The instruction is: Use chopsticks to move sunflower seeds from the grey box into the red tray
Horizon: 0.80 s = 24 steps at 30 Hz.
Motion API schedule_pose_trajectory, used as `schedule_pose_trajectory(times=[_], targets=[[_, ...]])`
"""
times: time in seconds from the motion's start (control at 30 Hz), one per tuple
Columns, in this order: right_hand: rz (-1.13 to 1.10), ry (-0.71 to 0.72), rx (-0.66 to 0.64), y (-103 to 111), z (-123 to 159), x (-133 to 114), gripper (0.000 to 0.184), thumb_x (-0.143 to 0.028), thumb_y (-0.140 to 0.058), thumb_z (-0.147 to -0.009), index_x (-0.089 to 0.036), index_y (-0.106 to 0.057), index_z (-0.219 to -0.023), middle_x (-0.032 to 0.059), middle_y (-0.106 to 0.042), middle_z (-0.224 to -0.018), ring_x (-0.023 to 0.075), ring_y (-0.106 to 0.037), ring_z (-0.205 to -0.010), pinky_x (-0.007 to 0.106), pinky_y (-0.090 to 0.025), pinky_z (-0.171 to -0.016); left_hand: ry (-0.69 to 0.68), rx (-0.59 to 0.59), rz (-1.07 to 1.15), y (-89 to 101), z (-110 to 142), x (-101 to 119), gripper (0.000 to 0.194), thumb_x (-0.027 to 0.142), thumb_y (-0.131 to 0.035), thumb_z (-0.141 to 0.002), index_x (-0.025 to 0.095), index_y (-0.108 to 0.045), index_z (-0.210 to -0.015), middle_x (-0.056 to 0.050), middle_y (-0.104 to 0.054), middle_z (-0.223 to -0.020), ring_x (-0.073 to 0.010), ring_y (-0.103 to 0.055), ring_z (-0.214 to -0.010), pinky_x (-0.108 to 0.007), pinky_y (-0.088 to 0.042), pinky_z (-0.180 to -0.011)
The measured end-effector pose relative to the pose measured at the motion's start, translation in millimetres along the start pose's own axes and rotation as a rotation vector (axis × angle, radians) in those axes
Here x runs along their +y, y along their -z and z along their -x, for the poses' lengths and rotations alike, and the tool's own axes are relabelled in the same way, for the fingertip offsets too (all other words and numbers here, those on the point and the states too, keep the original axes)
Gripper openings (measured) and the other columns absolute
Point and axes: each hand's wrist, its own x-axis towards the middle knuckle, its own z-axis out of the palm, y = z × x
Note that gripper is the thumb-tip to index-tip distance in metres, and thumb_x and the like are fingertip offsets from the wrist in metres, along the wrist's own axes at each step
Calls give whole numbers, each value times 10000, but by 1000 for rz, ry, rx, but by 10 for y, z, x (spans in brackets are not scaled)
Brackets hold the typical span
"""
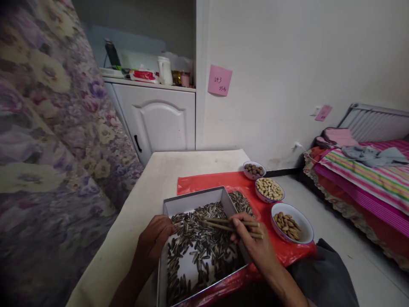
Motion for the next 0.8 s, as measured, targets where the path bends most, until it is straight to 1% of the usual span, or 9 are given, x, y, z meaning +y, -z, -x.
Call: schedule_pose_trajectory(times=[0.1,0.23,0.3,0.33,0.47,0.57,0.63,0.7,0.8], targets=[[-90,23,125,243,55,-9,361,-514,-594,-891,-179,-710,-955,36,-688,-666,192,-654,-608,285,-527,-605,-13,5,-3,3,-4,0,292,226,-405,-969,207,-476,-686,-10,-492,-677,-178,-488,-760,-334,-409,-732],[-165,53,388,616,73,59,294,-469,-626,-886,-205,-705,-989,34,-711,-712,176,-653,-631,265,-533,-617,-35,3,-6,16,-12,-9,279,212,-405,-968,205,-510,-709,-14,-513,-687,-181,-499,-778,-335,-418,-752],[-181,43,472,734,31,115,305,-478,-651,-863,-209,-703,-996,40,-722,-757,177,-662,-635,264,-535,-601,-36,8,-9,22,-19,-12,281,213,-406,-969,205,-514,-709,-16,-522,-694,-180,-504,-782,-331,-422,-747],[-173,34,493,767,0,144,314,-486,-661,-852,-209,-703,-996,43,-725,-772,183,-669,-642,268,-538,-600,-36,10,-8,24,-22,-11,281,215,-408,-969,205,-515,-710,-17,-527,-698,-180,-507,-782,-328,-424,-745],[-55,33,499,775,-118,235,347,-518,-650,-846,-205,-694,-991,37,-720,-746,202,-682,-654,293,-542,-632,-31,18,-13,31,-33,3,282,226,-418,-968,207,-527,-708,-20,-556,-714,-177,-520,-776,-321,-435,-735],[-17,58,519,752,-131,241,372,-534,-635,-851,-195,-693,-992,36,-715,-712,212,-683,-654,300,-539,-637,-28,24,-34,40,-38,18,288,235,-416,-965,210,-532,-703,-24,-575,-719,-182,-532,-785,-325,-445,-745],[-38,60,528,742,-95,199,354,-528,-635,-853,-205,-699,-985,34,-716,-703,215,-685,-659,297,-541,-637,-26,22,-39,46,-43,25,289,243,-419,-964,212,-535,-701,-25,-580,-719,-187,-541,-801,-329,-450,-759],[-63,63,508,717,-38,125,311,-509,-629,-864,-228,-703,-976,26,-717,-703,213,-684,-664,295,-542,-646,-25,19,-36,47,-47,29,293,251,-422,-964,212,-536,-697,-25,-581,-717,-188,-546,-807,-329,-452,-759],[-66,90,437,604,45,4,269,-479,-605,-890,-243,-703,-974,16,-705,-679,205,-669,-639,296,-538,-649,-31,20,-33,43,-46,28,307,254,-417,-965,213,-545,-689,-26,-577,-706,-187,-542,-786,-328,-452,-738]])
